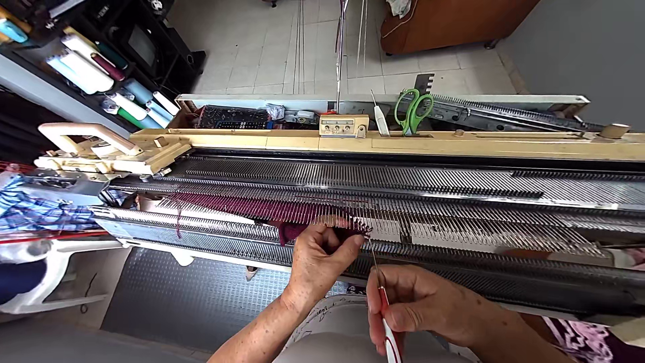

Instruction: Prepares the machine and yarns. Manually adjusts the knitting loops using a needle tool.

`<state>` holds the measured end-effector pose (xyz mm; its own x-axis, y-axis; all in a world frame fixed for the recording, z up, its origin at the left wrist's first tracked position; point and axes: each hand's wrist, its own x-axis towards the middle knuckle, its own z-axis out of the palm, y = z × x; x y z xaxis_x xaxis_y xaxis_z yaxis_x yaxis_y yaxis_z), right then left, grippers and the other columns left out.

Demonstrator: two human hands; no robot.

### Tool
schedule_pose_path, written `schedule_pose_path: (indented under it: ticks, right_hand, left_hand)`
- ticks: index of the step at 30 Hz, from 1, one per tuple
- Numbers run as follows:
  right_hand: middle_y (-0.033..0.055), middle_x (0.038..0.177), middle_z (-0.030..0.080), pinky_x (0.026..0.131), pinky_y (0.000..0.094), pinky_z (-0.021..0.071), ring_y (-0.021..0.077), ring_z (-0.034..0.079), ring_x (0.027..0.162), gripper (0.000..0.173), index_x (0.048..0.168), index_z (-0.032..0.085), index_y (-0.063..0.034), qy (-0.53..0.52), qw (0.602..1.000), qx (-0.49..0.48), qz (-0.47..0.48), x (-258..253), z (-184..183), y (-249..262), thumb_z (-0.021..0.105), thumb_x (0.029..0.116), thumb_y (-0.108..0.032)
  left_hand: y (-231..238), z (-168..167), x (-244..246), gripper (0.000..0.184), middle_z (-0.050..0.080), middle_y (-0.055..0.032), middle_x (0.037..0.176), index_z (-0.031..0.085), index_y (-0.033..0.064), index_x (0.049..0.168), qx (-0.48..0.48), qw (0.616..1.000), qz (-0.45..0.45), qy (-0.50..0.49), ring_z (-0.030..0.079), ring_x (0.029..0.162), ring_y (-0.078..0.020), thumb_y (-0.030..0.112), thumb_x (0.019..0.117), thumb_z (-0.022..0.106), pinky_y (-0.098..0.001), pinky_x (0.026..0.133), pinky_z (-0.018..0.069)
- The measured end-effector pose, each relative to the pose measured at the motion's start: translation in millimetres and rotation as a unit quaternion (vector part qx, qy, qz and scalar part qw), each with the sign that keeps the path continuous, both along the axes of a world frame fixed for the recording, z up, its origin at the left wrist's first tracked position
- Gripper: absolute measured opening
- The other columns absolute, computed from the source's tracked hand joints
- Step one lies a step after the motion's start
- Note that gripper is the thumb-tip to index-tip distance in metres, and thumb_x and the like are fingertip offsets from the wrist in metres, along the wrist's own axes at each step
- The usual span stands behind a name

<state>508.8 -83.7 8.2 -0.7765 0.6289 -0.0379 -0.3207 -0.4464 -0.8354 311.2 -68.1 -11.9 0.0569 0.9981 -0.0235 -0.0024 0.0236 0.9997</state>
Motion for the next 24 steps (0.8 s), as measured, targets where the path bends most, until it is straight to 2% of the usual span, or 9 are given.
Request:
schedule_pose_path:
  ticks: [4, 7, 9, 16, 19, 21, 24]
  right_hand:
    - [-0.0011, 0.099, 0.073, 0.075, 0.0215, 0.0619, 0.0062, 0.073, 0.09, 0.02, 0.115, 0.062, -0.0124, 0.002, 1.0, -0.009, 0.019, 3.7, 9.8, -5.9, 0.068, 0.0973, -0.018]
    - [-0.0027, 0.097, 0.073, 0.074, 0.0213, 0.0618, 0.0058, 0.072, 0.088, 0.012, 0.113, 0.061, -0.0122, -0.03, 0.999, -0.018, -0.01, -5.3, -12.0, 17.1, 0.058, 0.1026, -0.017]
    - [-0.0028, 0.097, 0.074, 0.075, 0.022, 0.062, 0.0069, 0.073, 0.089, 0.01, 0.111, 0.061, -0.0113, -0.029, 0.999, -0.034, -0.016, -10.3, -18.6, 24.9, 0.056, 0.1028, -0.013]
    - [-0.0004, 0.1, 0.073, 0.073, 0.0226, 0.0626, 0.0068, 0.073, 0.09, 0.02, 0.116, 0.061, -0.012, -0.005, 1.0, 0.005, 0.019, -1.0, 5.8, -2.5, 0.066, 0.0989, -0.019]
    - [-0.0023, 0.098, 0.073, 0.074, 0.0216, 0.062, 0.0059, 0.072, 0.089, 0.012, 0.114, 0.061, -0.0119, -0.03, 1.0, -0.01, -0.002, -7.0, -8.1, 15.3, 0.059, 0.1026, -0.017]
    - [-0.0025, 0.097, 0.074, 0.076, 0.0231, 0.0624, 0.0082, 0.073, 0.09, 0.01, 0.111, 0.061, -0.0109, -0.036, 0.998, -0.043, -0.012, -13.5, -17.3, 27.9, 0.055, 0.103, -0.011]
    - [-0.0018, 0.098, 0.073, 0.074, 0.0226, 0.0623, 0.0069, 0.073, 0.09, 0.012, 0.114, 0.06, -0.0119, -0.019, 1.0, -0.015, -0.001, -12.7, -9.2, 17.3, 0.059, 0.1025, -0.016]
  left_hand:
    - [-1.6, 1.8, 1.0, 0.008, 0.052, 0.0111, 0.058, 0.071, 0.0021, 0.095, 0.005, 1.0, 0.004, -0.001, 0.049, 0.054, 0.0025, 0.001, 0.0865, 0.07, -0.0158, 0.055, 0.0447]
    - [-0.6, -0.6, -5.2, 0.014, 0.052, 0.0115, 0.059, 0.071, 0.0015, 0.101, 0.004, 1.0, -0.011, 0.003, 0.049, 0.055, 0.0028, 0.001, 0.0873, 0.069, -0.0158, 0.056, 0.0445]
    - [1.4, -4.1, -9.1, 0.01, 0.051, 0.0121, 0.058, 0.07, 0.0029, 0.098, 0.004, 1.0, -0.02, 0.001, 0.049, 0.054, 0.0033, 0.003, 0.0881, 0.069, -0.0154, 0.055, 0.0431]
    - [-1.7, 0.7, -4.8, 0.009, 0.049, 0.0121, 0.057, 0.072, 0.0031, 0.097, 0.02, 1.0, -0.003, 0.003, 0.046, 0.053, 0.003, 0.002, 0.0873, 0.07, -0.0155, 0.055, 0.0428]
    - [-0.2, -1.6, -11.4, 0.012, 0.05, 0.0122, 0.058, 0.071, 0.0026, 0.1, 0.008, 1.0, -0.012, 0.003, 0.048, 0.054, 0.003, 0.002, 0.0876, 0.068, -0.0158, 0.055, 0.044]
    - [1.5, -3.9, -15.6, 0.013, 0.05, 0.0127, 0.057, 0.071, 0.0025, 0.101, 0.005, 1.0, -0.023, -0.001, 0.047, 0.053, 0.0036, 0.003, 0.0884, 0.068, -0.0154, 0.054, 0.0426]
    - [2.9, -4.2, -16.6, 0.009, 0.049, 0.013, 0.056, 0.072, 0.0036, 0.096, 0.003, 1.0, -0.016, -0.001, 0.046, 0.053, 0.004, 0.003, 0.0879, 0.068, -0.0151, 0.054, 0.0424]
